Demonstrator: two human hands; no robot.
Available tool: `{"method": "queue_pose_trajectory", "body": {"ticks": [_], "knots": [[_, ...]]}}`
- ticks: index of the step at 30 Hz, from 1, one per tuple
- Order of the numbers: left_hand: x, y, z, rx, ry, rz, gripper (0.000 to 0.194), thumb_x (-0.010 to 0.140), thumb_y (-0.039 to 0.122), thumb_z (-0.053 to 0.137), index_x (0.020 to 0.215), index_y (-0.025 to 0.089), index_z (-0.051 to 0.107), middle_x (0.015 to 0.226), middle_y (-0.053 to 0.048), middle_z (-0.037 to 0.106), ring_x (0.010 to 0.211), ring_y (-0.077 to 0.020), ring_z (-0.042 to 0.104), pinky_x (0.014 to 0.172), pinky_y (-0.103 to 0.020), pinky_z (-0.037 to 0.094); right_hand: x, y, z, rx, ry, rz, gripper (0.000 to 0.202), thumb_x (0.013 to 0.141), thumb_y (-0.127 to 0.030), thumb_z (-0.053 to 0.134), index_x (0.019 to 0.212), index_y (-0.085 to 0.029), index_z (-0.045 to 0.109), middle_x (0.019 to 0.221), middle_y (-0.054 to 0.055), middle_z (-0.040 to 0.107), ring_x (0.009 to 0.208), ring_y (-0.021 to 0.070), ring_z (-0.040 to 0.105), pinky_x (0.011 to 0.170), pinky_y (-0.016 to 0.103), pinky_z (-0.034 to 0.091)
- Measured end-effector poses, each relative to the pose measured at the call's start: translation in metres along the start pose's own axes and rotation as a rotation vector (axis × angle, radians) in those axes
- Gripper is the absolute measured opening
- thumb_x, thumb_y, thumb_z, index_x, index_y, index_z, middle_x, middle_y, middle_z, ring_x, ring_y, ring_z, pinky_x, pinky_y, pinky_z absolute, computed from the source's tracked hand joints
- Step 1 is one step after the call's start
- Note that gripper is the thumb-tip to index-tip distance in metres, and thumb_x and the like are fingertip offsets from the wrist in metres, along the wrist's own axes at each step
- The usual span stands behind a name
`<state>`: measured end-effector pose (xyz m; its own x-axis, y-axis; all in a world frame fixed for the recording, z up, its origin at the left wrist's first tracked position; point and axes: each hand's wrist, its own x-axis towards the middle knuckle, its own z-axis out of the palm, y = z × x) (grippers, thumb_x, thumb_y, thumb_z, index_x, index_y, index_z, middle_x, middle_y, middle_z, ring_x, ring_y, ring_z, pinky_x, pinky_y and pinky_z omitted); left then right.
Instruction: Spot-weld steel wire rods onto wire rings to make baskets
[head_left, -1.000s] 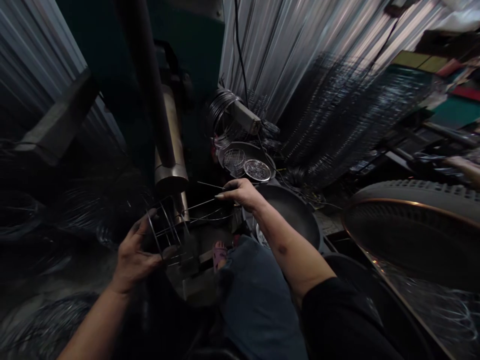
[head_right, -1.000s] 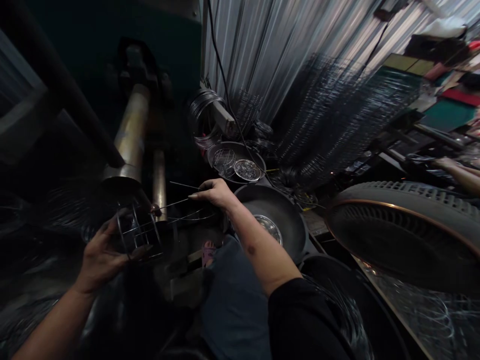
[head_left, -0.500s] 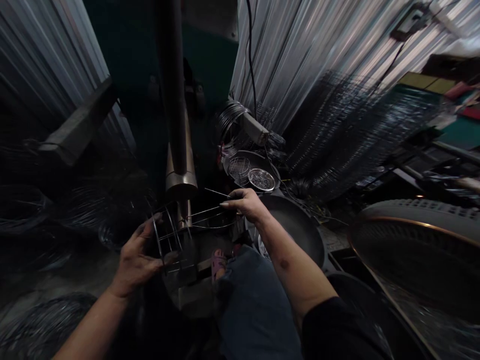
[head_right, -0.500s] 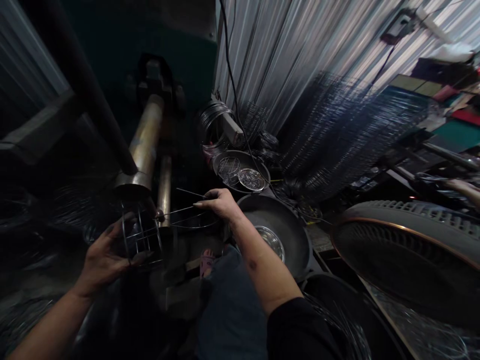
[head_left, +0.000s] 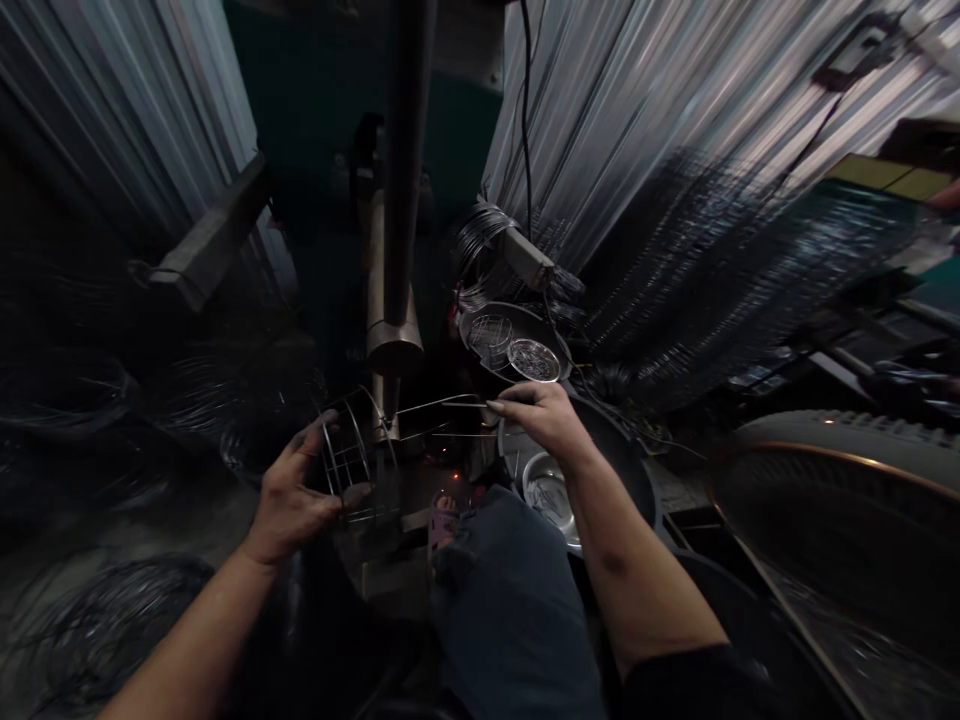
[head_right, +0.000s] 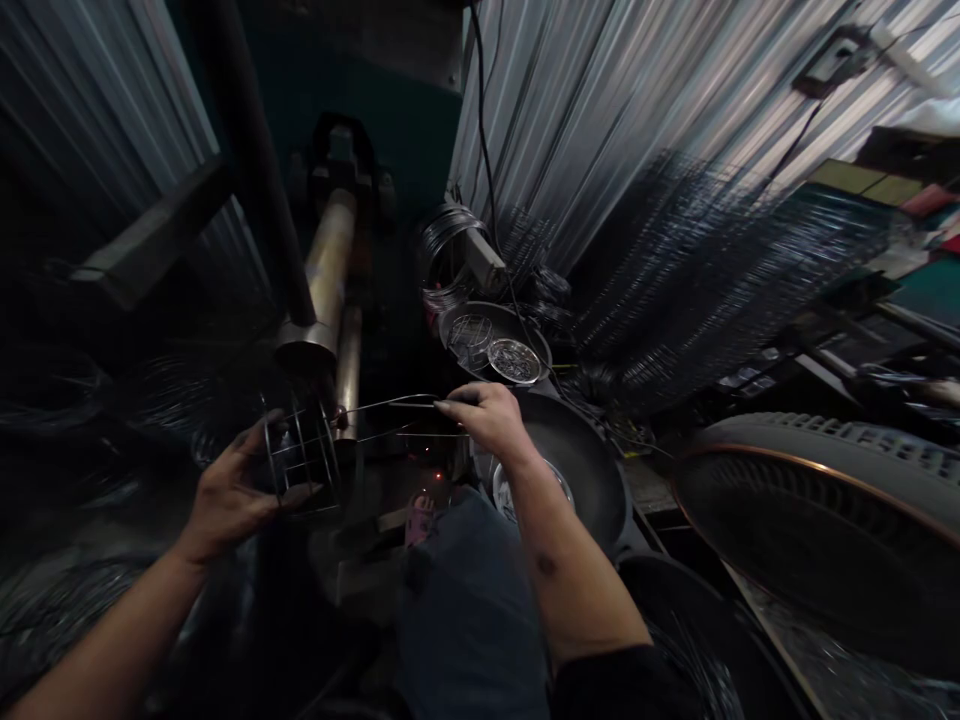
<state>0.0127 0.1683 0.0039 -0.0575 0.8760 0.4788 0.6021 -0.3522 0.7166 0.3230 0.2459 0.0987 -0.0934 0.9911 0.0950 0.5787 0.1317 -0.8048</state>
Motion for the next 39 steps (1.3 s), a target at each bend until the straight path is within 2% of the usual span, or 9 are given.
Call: {"method": "queue_pose_trajectory", "body": {"ticks": [3, 7, 10, 13, 27, 32, 39], "knots": [[0.001, 0.0, 0.001, -0.036, 0.014, -0.012, 0.088, 0.062, 0.046, 0.081, 0.139, 0.023, 0.045, 0.134, -0.011, 0.055, 0.121, -0.0295, 0.055, 0.103, -0.046, 0.046, -0.008, -0.012, 0.004, -0.001, -0.14, -0.056, 0.02, 0.065, -0.039, 0.075, 0.067, -0.019, 0.074, 0.069, 0.003, 0.069, 0.069, 0.0196, 0.061, 0.065, 0.03, 0.042], [0.003, 0.001, 0.002, -0.017, 0.009, -0.006, 0.087, 0.062, 0.046, 0.081, 0.139, 0.023, 0.046, 0.133, -0.01, 0.056, 0.121, -0.0289, 0.055, 0.104, -0.045, 0.045, -0.003, -0.022, 0.028, 0.083, -0.256, -0.088, 0.021, 0.064, -0.038, 0.075, 0.065, -0.018, 0.073, 0.068, 0.003, 0.068, 0.067, 0.0178, 0.06, 0.063, 0.027, 0.042], [0.003, -0.001, 0.002, -0.021, 0.0, -0.016, 0.088, 0.063, 0.044, 0.08, 0.14, 0.024, 0.044, 0.135, -0.009, 0.054, 0.122, -0.0289, 0.054, 0.105, -0.044, 0.044, 0.004, -0.021, 0.041, 0.112, -0.271, -0.08, 0.023, 0.063, -0.039, 0.075, 0.064, -0.016, 0.072, 0.066, 0.003, 0.066, 0.065, 0.0168, 0.059, 0.061, 0.027, 0.042], [0.003, -0.004, 0.001, -0.029, 0.003, -0.026, 0.088, 0.064, 0.043, 0.079, 0.141, 0.024, 0.042, 0.135, -0.007, 0.054, 0.121, -0.0292, 0.054, 0.105, -0.043, 0.044, 0.009, -0.019, 0.045, 0.14, -0.275, -0.069, 0.024, 0.061, -0.039, 0.075, 0.064, -0.016, 0.071, 0.065, 0.003, 0.065, 0.063, 0.016, 0.058, 0.06, 0.026, 0.041], [0.013, -0.006, 0.001, -0.102, 0.007, -0.083, 0.088, 0.06, 0.047, 0.081, 0.137, 0.02, 0.048, 0.132, -0.01, 0.056, 0.119, -0.0295, 0.056, 0.106, -0.044, 0.042, 0.019, -0.02, 0.048, 0.16, -0.276, -0.118, 0.024, 0.061, -0.039, 0.077, 0.064, -0.015, 0.072, 0.064, 0.002, 0.065, 0.062, 0.0146, 0.056, 0.061, 0.026, 0.04], [0.015, -0.008, 0.003, -0.128, -0.006, -0.14, 0.091, 0.057, 0.048, 0.082, 0.138, 0.024, 0.048, 0.132, -0.009, 0.056, 0.117, -0.0292, 0.057, 0.105, -0.047, 0.043, 0.023, -0.021, 0.047, 0.134, -0.292, -0.096, 0.024, 0.061, -0.039, 0.077, 0.065, -0.015, 0.073, 0.06, 0.001, 0.064, 0.061, 0.0142, 0.054, 0.06, 0.026, 0.039], [0.021, -0.009, 0.005, -0.164, -0.011, -0.189, 0.092, 0.055, 0.049, 0.082, 0.136, 0.022, 0.05, 0.131, -0.009, 0.057, 0.117, -0.029, 0.057, 0.107, -0.044, 0.042, 0.032, -0.022, 0.046, 0.133, -0.301, -0.065, 0.024, 0.059, -0.038, 0.078, 0.064, -0.015, 0.073, 0.058, 0.0, 0.063, 0.059, 0.0136, 0.054, 0.059, 0.025, 0.039]]}}
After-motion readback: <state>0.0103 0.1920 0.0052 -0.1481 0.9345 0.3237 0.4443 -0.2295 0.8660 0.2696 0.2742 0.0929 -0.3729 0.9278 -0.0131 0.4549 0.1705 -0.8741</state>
